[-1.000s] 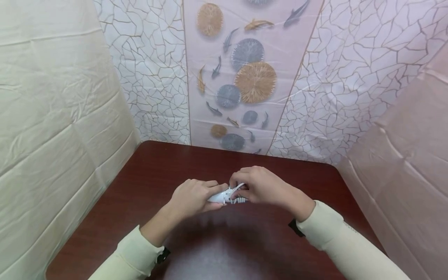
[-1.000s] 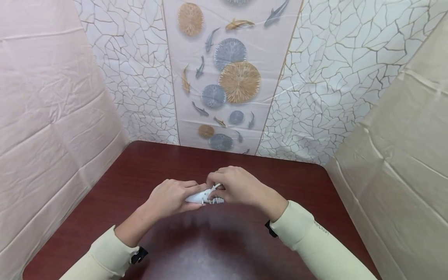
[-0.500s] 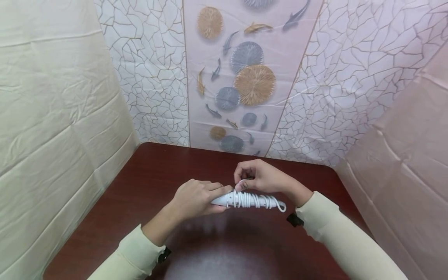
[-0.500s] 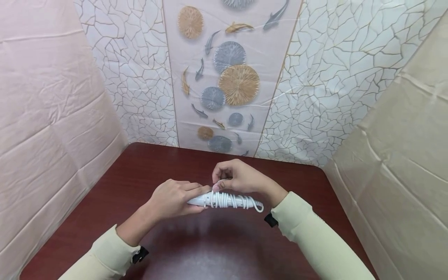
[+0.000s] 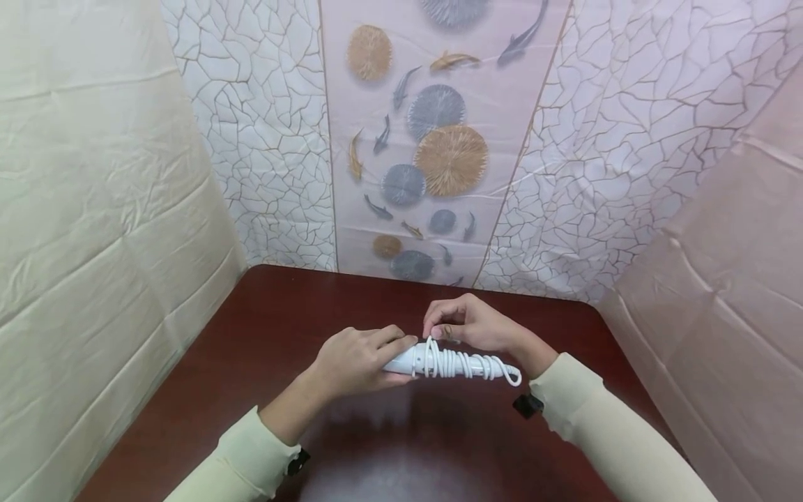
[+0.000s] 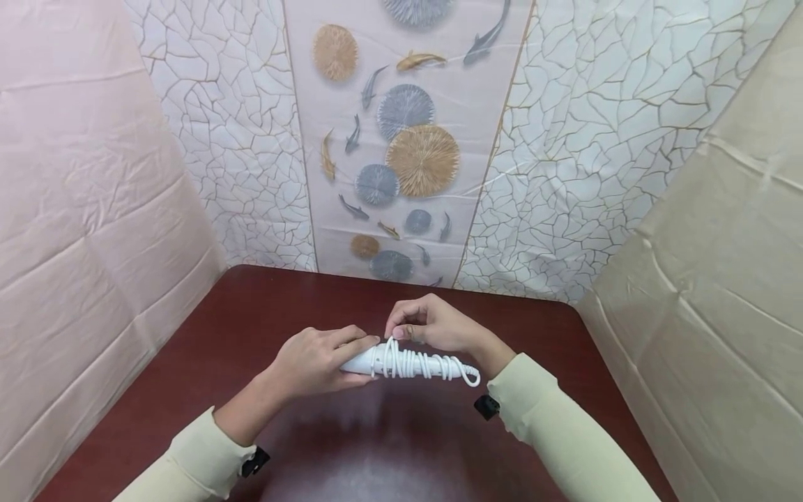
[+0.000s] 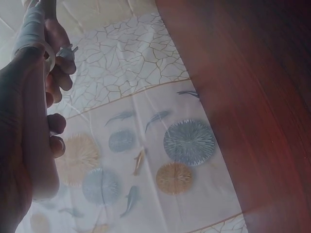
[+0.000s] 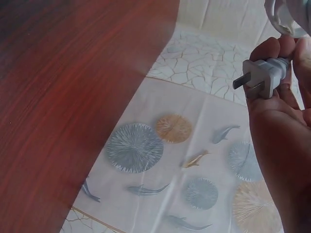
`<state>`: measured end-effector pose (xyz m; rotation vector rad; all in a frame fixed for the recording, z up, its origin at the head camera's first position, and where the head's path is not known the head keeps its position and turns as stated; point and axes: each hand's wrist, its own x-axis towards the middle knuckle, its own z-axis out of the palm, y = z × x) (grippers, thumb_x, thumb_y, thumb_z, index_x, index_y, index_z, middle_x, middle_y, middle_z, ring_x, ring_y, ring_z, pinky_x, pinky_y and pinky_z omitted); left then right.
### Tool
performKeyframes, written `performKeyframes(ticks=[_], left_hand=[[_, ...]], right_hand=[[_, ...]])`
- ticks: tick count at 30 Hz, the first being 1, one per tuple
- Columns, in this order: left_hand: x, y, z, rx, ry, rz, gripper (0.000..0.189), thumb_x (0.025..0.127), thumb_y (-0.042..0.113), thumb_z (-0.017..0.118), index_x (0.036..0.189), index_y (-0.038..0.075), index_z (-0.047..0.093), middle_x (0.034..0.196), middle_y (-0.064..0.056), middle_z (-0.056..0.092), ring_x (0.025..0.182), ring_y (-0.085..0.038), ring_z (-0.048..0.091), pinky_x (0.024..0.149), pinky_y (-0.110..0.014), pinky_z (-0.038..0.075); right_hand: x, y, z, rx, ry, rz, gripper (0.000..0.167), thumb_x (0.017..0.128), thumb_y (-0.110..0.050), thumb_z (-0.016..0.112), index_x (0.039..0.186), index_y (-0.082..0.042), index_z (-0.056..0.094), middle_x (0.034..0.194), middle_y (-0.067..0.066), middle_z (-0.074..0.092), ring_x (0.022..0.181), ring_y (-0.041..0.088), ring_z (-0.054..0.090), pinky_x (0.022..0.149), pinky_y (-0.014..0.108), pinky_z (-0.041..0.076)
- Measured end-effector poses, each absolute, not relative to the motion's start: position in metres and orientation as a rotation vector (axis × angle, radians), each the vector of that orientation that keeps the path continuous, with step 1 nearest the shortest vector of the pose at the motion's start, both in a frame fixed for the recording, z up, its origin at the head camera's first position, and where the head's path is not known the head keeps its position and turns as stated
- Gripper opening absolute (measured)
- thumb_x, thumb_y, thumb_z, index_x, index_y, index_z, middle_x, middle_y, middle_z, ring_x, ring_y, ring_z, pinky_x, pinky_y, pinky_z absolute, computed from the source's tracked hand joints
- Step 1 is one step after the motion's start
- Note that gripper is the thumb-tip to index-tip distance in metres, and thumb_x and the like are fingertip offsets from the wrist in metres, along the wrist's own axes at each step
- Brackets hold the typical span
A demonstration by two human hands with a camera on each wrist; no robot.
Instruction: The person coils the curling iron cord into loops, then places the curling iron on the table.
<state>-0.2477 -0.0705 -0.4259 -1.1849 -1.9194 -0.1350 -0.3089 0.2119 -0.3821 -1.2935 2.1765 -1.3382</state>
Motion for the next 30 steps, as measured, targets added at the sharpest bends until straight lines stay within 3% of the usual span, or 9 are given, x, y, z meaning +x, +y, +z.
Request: performKeyframes(ticks=[6, 11, 15, 18, 21, 26, 30], left_hand=[[-0.251, -0.065, -0.428, -1.203, -1.829, -0.153, 0.056, 0.082, 0.054, 0.093, 0.12, 0.017, 0.077, 0.102, 0.008, 0.074, 0.068, -0.004, 0.067, 0.051, -0.022, 0.051], [-0.251, -0.061, -0.426, -1.197, -1.843, -0.182, 0.061, 0.083, 0.054, 0.093, 0.127, 0.015, 0.076, 0.104, 0.007, 0.075, 0.068, -0.005, 0.069, 0.052, -0.023, 0.052], [-0.249, -0.059, -0.427, -1.186, -1.905, -0.18, 0.069, 0.085, 0.055, 0.092, 0.14, 0.019, 0.072, 0.104, 0.007, 0.076, 0.066, -0.005, 0.069, 0.051, -0.022, 0.05], [-0.248, -0.058, -0.43, -1.183, -1.923, -0.156, 0.072, 0.085, 0.056, 0.092, 0.147, 0.028, 0.07, 0.105, 0.008, 0.075, 0.067, -0.005, 0.069, 0.051, -0.022, 0.048], [-0.25, -0.058, -0.436, -1.177, -1.927, -0.154, 0.072, 0.084, 0.057, 0.093, 0.148, 0.035, 0.07, 0.105, 0.009, 0.074, 0.067, -0.005, 0.069, 0.05, -0.022, 0.048], [-0.254, -0.055, -0.448, -1.18, -1.976, -0.205, 0.066, 0.085, 0.056, 0.092, 0.144, 0.035, 0.071, 0.107, 0.009, 0.072, 0.064, -0.005, 0.064, 0.051, -0.023, 0.049], [-0.256, -0.048, -0.459, -1.172, -2.054, -0.248, 0.061, 0.09, 0.055, 0.089, 0.144, 0.035, 0.07, 0.107, 0.009, 0.07, 0.061, -0.007, 0.061, 0.051, -0.025, 0.05]], right_hand=[[-0.311, 0.213, -0.394, -1.286, 2.129, -1.415, 0.012, 0.106, -0.003, 0.069, 0.107, 0.002, 0.08, 0.107, 0.017, 0.076, 0.101, 0.015, 0.069, 0.091, 0.027, 0.056], [-0.313, 0.217, -0.41, -1.266, 2.081, -1.521, 0.014, 0.108, -0.001, 0.064, 0.11, 0.006, 0.076, 0.11, 0.001, 0.078, 0.101, 0.01, 0.069, 0.086, 0.024, 0.056], [-0.303, 0.22, -0.426, -1.144, 2.025, -1.671, 0.016, 0.111, -0.007, 0.063, 0.115, -0.007, 0.079, 0.111, -0.011, 0.08, 0.098, 0.003, 0.071, 0.082, 0.018, 0.057], [-0.288, 0.219, -0.438, -1.002, 1.845, -1.844, 0.022, 0.113, -0.01, 0.059, 0.12, -0.017, 0.079, 0.111, -0.009, 0.081, 0.096, 0.002, 0.073, 0.08, 0.018, 0.059], [-0.271, 0.214, -0.445, -0.839, 1.626, -1.992, 0.02, 0.113, -0.015, 0.061, 0.124, -0.018, 0.077, 0.114, -0.005, 0.081, 0.099, 0.004, 0.074, 0.082, 0.019, 0.061], [-0.255, 0.216, -0.457, -0.66, 1.409, -2.12, 0.023, 0.107, -0.021, 0.072, 0.13, -0.017, 0.073, 0.123, -0.005, 0.077, 0.11, 0.007, 0.073, 0.094, 0.025, 0.062], [-0.248, 0.226, -0.475, -0.574, 1.336, -2.162, 0.025, 0.105, -0.021, 0.072, 0.13, -0.022, 0.072, 0.125, -0.007, 0.076, 0.113, 0.008, 0.073, 0.1, 0.027, 0.059]])
